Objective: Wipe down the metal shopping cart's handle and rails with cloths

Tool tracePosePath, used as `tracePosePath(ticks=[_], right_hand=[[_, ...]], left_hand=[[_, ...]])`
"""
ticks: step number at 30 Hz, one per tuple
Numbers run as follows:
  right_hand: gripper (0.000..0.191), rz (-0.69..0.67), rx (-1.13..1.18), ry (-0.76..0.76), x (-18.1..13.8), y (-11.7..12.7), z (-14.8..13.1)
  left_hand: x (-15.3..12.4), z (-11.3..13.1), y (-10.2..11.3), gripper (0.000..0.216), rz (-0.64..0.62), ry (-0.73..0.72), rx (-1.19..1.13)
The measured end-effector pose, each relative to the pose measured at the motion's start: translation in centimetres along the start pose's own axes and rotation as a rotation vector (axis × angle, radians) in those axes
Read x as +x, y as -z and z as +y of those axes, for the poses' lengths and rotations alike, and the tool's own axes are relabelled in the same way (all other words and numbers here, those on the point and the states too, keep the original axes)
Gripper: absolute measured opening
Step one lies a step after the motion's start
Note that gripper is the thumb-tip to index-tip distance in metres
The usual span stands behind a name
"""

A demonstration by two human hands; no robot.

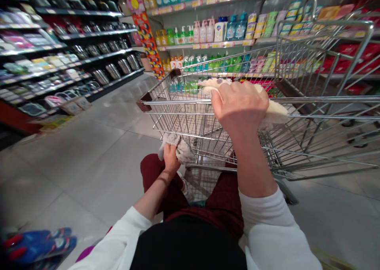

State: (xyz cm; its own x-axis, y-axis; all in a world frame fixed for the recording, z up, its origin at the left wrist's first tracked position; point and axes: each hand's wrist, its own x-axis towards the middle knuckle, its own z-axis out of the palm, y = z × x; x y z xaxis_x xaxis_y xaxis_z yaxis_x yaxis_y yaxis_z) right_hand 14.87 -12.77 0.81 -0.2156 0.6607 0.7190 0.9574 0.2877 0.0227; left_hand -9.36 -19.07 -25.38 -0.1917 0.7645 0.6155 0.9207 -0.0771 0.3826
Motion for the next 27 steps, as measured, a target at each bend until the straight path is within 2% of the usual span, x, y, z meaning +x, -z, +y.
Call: tracePosePath(ticks=[3, 7, 12, 14, 20, 23, 27], right_hand=[[0.046, 0.016, -0.002, 0.000, -0.2, 0.0, 0.1], [0.047, 0.002, 0.015, -0.014, -0.2, 0.2, 0.0], [0.046, -0.023, 0.019, -0.019, 0.0, 0.2, -0.2], [0.046, -0.011, 0.002, -0.012, 0.1, 0.2, -0.3], [0.044, -0.046, 0.010, -0.031, 0.2, 0.5, -0.6], [0.043, -0.032, 0.010, -0.020, 0.2, 0.2, -0.5], [0.041, 0.089, -0.007, -0.008, 0.1, -0.8, -0.1]], left_hand=[[1.7, 1.4, 0.2, 0.043, 0.028, -0.044, -0.026], [2.5, 1.8, -1.2, 0.041, -0.026, -0.135, -0.019], [0.0, 0.1, -3.1, 0.051, -0.233, -0.149, 0.057], [-1.2, -0.6, -3.3, 0.051, -0.264, -0.136, 0.094], [-2.1, -0.6, -2.6, 0.025, -0.247, -0.111, 0.169], [-1.3, 0.6, -1.8, 0.026, -0.224, -0.115, 0.189], [0.2, 2.6, -1.5, 0.030, -0.247, -0.141, 0.209]])
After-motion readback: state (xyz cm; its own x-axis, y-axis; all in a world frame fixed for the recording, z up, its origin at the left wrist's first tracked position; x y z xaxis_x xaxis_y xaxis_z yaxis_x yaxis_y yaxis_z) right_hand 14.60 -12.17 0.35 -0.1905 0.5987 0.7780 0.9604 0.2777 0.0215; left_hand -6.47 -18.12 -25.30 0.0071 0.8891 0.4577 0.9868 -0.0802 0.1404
